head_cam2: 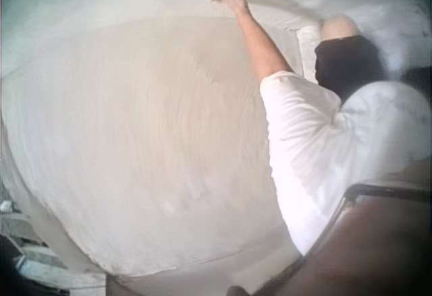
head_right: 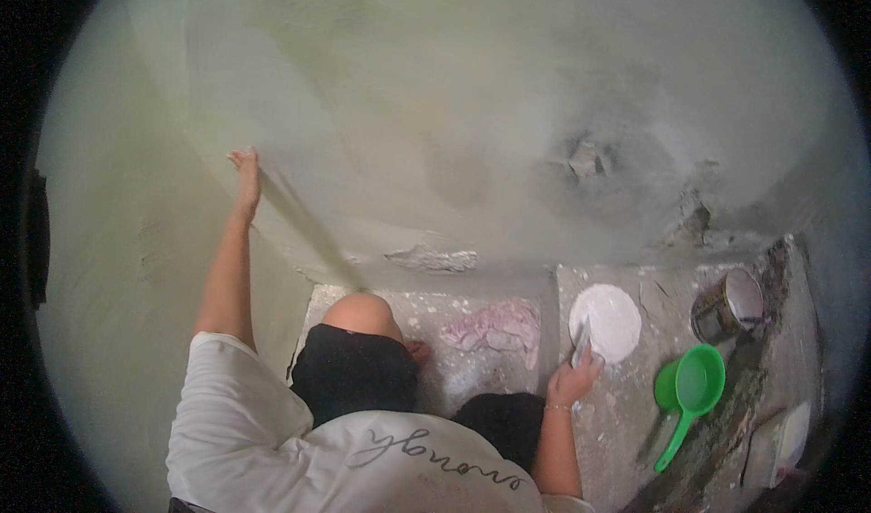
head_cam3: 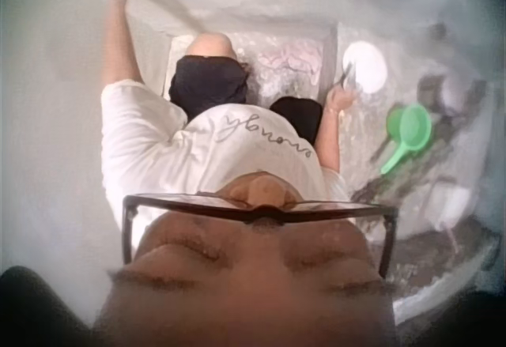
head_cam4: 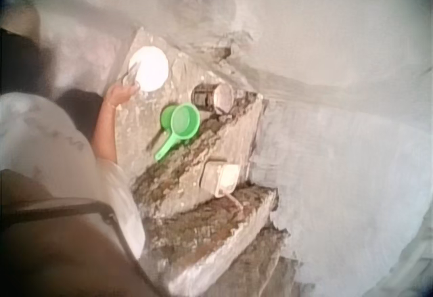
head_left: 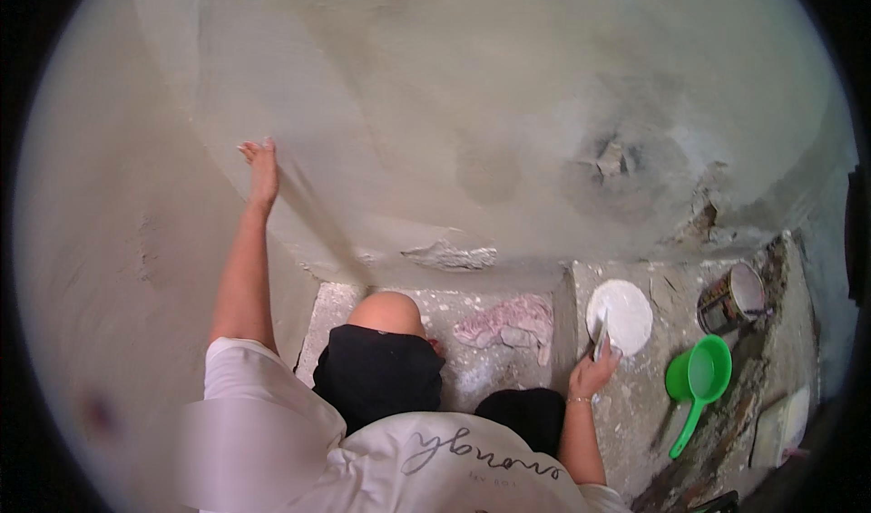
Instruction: The person patches holes in a concrete wall using white plaster, spreading the material with a spatula while holding a plate of compound.
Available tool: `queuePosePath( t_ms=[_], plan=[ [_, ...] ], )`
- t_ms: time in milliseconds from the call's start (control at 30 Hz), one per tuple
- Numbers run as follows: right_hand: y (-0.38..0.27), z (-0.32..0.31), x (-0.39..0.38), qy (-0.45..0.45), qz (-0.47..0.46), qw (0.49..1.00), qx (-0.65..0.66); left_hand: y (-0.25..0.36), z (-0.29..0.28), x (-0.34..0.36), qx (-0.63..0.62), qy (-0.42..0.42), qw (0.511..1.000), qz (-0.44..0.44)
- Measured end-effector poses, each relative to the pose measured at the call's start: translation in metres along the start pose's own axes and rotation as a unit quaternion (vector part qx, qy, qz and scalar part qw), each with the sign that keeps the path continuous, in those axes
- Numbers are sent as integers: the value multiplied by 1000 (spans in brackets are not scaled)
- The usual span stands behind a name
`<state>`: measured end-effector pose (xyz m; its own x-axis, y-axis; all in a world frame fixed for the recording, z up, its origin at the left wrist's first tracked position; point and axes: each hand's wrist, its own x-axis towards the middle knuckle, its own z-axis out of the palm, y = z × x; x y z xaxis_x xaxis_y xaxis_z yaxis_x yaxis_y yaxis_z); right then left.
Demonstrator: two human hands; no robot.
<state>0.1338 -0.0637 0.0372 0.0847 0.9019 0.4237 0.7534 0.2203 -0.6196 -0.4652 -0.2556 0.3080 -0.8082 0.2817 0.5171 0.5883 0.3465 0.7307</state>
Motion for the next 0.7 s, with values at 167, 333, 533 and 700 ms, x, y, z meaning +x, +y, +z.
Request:
queuePosePath(
  t_ms=[167, 333, 533, 700],
  plan=[
    [-10, -6, 5, -16, -33, 999, 18, 11, 6, 0, 15, 5, 999, -37],
    [-11, -10, 4, -15, -10, 1000, 9, 5, 18, 2, 20, 38, 999, -30],
    [-13, -13, -1, -19, -31, 999, 12, 9, 11, -11, 4, 28, 999, -35],
    [6, -7, 2, 12, -56, 998, 10, 16, 18, -18, -21, 30, 999, -23]
  ],
)
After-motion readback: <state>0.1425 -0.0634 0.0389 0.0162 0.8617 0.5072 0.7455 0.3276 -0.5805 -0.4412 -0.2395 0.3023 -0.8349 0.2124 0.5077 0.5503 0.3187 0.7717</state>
